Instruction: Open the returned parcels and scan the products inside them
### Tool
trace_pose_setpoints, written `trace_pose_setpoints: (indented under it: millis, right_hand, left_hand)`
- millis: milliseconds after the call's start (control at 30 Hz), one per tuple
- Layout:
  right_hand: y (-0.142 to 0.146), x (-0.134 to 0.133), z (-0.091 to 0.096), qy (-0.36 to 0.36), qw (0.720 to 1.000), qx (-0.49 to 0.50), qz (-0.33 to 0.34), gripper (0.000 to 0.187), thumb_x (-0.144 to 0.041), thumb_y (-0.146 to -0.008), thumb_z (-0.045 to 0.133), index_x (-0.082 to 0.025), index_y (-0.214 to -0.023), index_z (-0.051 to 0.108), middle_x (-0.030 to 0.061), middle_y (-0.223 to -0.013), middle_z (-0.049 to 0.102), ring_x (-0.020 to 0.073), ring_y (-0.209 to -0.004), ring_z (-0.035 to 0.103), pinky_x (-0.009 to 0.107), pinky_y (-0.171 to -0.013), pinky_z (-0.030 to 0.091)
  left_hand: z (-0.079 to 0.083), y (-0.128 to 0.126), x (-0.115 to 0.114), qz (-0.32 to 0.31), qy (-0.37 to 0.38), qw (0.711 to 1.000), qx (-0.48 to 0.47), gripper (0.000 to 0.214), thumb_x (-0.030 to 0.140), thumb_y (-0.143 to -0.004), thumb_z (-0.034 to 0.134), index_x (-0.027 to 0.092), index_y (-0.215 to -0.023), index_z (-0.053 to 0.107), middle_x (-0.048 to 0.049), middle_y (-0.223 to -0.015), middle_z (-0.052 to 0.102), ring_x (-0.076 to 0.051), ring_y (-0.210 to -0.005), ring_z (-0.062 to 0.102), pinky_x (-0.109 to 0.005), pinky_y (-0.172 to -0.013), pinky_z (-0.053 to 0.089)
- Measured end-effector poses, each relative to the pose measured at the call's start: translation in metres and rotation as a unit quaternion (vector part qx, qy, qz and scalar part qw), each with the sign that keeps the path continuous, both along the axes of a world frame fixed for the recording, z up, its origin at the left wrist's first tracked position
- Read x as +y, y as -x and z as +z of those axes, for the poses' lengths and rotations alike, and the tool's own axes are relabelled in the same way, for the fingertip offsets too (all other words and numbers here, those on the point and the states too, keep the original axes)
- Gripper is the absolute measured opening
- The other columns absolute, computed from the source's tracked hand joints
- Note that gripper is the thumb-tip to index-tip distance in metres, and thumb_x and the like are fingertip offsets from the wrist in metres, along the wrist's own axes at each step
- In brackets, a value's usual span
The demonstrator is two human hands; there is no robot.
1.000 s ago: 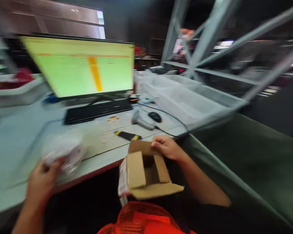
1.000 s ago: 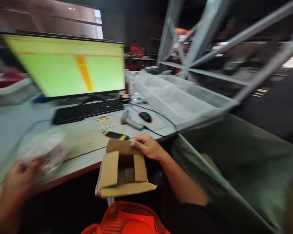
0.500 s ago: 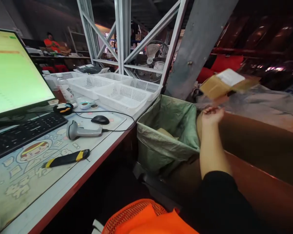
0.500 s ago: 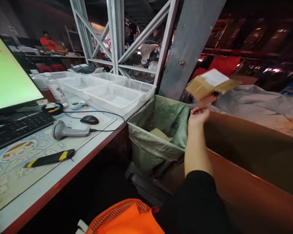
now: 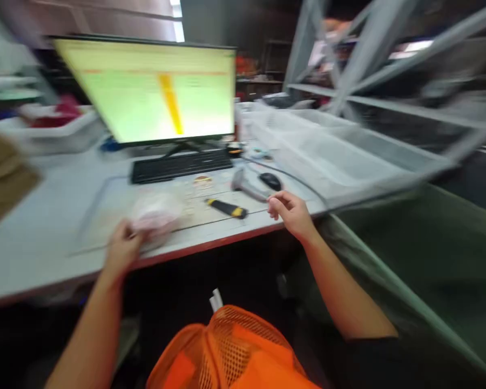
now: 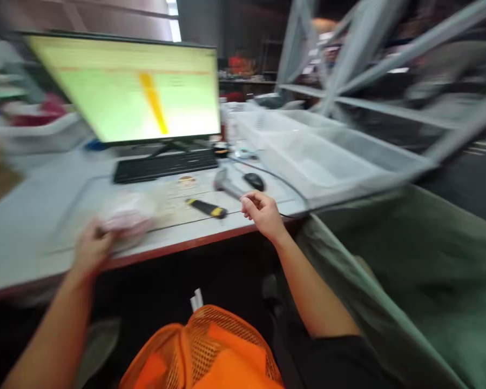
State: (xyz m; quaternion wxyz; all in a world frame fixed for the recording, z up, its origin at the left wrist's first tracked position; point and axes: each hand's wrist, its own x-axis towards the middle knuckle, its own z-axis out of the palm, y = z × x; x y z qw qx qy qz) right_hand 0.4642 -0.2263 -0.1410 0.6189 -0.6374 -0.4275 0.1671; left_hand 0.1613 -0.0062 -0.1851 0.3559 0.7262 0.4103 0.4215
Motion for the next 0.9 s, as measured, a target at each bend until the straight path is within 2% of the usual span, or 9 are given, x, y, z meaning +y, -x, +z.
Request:
trace_pose_setpoints:
  millis: [33, 100, 200, 267, 400, 533, 600, 733, 900]
  right_hand:
    - [0.017, 0.026, 0.002, 0.007, 0.997, -0.034, 0.062, 0.042, -0.061, -0.086, 0.072, -0.019, -0.096, 0.069, 0.0021, -0.075, 0.066, 0.0147, -0.061, 0.060, 0.028, -0.057, 0.051]
    - [0.050, 0.075, 0.004, 0.014, 0.984, -0.085, 0.156, 0.042, -0.057, -0.090, 0.069, -0.020, -0.111, 0.069, 0.0048, -0.090, 0.070, 0.0154, -0.067, 0.063, 0.029, -0.059, 0.052]
    - [0.095, 0.129, 0.005, 0.004, 0.960, -0.138, 0.244, 0.053, -0.055, -0.091, 0.067, -0.020, -0.131, 0.063, 0.0096, -0.114, 0.068, 0.0154, -0.070, 0.063, 0.031, -0.060, 0.054]
    - [0.116, 0.147, 0.006, -0.013, 0.950, -0.163, 0.264, 0.056, -0.054, -0.092, 0.066, -0.021, -0.136, 0.061, 0.0109, -0.120, 0.067, 0.0154, -0.070, 0.062, 0.032, -0.062, 0.055]
    - [0.131, 0.148, 0.017, -0.114, 0.948, -0.224, 0.194, 0.038, -0.047, -0.097, 0.062, -0.025, -0.129, 0.063, 0.0099, -0.120, 0.067, 0.0191, -0.084, 0.064, 0.034, -0.070, 0.057]
    - [0.127, 0.140, 0.022, -0.183, 0.903, -0.346, 0.179, 0.012, -0.031, -0.100, 0.057, -0.025, -0.101, 0.067, 0.0115, -0.120, 0.065, 0.0261, -0.111, 0.063, 0.045, -0.094, 0.055]
    - [0.120, 0.140, 0.019, -0.167, 0.882, -0.398, 0.188, 0.012, -0.027, -0.099, 0.056, -0.024, -0.098, 0.067, 0.0127, -0.124, 0.064, 0.0290, -0.118, 0.061, 0.050, -0.103, 0.051]
    - [0.106, 0.145, 0.009, -0.101, 0.863, -0.448, 0.211, 0.024, -0.026, -0.092, 0.062, -0.023, -0.115, 0.067, 0.0152, -0.136, 0.058, 0.0339, -0.129, 0.054, 0.055, -0.107, 0.049]
    - [0.098, 0.148, 0.015, -0.037, 0.859, -0.444, 0.250, 0.017, -0.026, -0.088, 0.067, -0.023, -0.104, 0.074, 0.0145, -0.125, 0.062, 0.0334, -0.119, 0.058, 0.051, -0.101, 0.052]
  left_hand:
    - [-0.002, 0.022, 0.000, 0.014, 0.005, 1.000, -0.009, 0.056, 0.069, -0.084, 0.072, 0.016, -0.104, 0.066, -0.0068, -0.101, 0.071, -0.021, -0.091, 0.068, -0.037, -0.082, 0.061]
    - [-0.004, 0.046, 0.000, -0.025, 0.010, 0.997, -0.069, 0.067, 0.076, -0.073, 0.075, 0.016, -0.103, 0.065, -0.0088, -0.103, 0.072, -0.024, -0.097, 0.068, -0.035, -0.083, 0.060]
    - [-0.002, 0.046, 0.001, -0.071, 0.017, 0.989, -0.129, 0.068, 0.071, -0.074, 0.077, 0.016, -0.112, 0.062, -0.0110, -0.112, 0.070, -0.023, -0.104, 0.067, -0.031, -0.084, 0.059]
    - [0.000, 0.040, -0.001, -0.085, 0.013, 0.986, -0.141, 0.062, 0.064, -0.079, 0.076, 0.017, -0.115, 0.061, -0.0106, -0.114, 0.069, -0.022, -0.106, 0.067, -0.030, -0.087, 0.058]
    - [0.000, 0.037, -0.009, -0.082, 0.000, 0.989, -0.120, 0.051, 0.052, -0.085, 0.073, 0.018, -0.121, 0.061, -0.0099, -0.121, 0.068, -0.022, -0.111, 0.065, -0.030, -0.090, 0.058]
    - [-0.004, 0.037, -0.011, -0.068, -0.029, 0.993, -0.095, 0.044, 0.040, -0.089, 0.071, 0.018, -0.125, 0.062, -0.0096, -0.124, 0.068, -0.021, -0.109, 0.066, -0.030, -0.094, 0.057]
    - [-0.003, 0.034, -0.011, -0.066, -0.064, 0.992, -0.081, 0.040, 0.036, -0.091, 0.069, 0.017, -0.126, 0.063, -0.0100, -0.123, 0.068, -0.020, -0.108, 0.066, -0.031, -0.094, 0.056]
    - [0.007, 0.030, -0.016, -0.067, -0.144, 0.987, -0.006, 0.029, 0.027, -0.094, 0.065, 0.019, -0.122, 0.066, -0.0106, -0.122, 0.069, -0.022, -0.113, 0.064, -0.036, -0.099, 0.054]
    - [0.014, 0.030, -0.017, -0.084, -0.174, 0.981, -0.008, 0.026, 0.027, -0.092, 0.070, 0.020, -0.117, 0.069, -0.0107, -0.120, 0.070, -0.023, -0.114, 0.064, -0.039, -0.100, 0.054]
